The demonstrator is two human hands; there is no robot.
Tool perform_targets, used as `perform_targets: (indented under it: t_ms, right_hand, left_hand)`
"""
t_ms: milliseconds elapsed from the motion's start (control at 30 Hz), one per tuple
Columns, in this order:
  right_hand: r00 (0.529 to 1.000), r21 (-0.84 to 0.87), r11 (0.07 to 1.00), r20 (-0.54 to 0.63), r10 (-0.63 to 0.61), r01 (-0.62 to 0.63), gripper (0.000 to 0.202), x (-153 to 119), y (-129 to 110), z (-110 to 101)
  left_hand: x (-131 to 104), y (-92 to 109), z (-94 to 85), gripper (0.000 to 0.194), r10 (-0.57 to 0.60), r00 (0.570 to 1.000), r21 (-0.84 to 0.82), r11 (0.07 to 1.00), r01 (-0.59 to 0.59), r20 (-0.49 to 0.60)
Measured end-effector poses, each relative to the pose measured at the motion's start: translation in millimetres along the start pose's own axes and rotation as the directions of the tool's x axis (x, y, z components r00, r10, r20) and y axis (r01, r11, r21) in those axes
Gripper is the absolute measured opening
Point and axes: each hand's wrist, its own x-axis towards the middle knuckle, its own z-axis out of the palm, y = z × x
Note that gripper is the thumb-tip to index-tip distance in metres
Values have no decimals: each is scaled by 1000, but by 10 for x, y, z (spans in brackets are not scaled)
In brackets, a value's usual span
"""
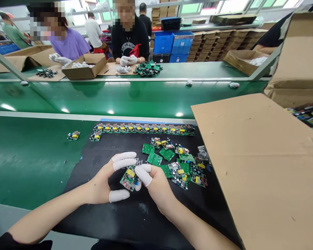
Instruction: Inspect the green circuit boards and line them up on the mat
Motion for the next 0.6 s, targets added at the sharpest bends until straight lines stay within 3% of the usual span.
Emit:
perform_targets:
  t_ms: [167, 267, 600]
  right_hand:
    - [993, -21, 993, -21, -113, 112, 42, -14, 31, -30]
    - [984, -20, 985, 50, -171, 172, 30, -29, 37, -61]
    - [979, -129, 973, 102, -177, 190, 21, -28, 90, -137]
  left_hand:
    - [-12, -52, -2, 58, 10, 999, -78, 997, -8, 34]
    - [-13, -65, -11, 59, 66, 997, -75, 995, -64, 27]
    - [2, -86, -73, 73, 73, 982, -111, 992, -54, 173]
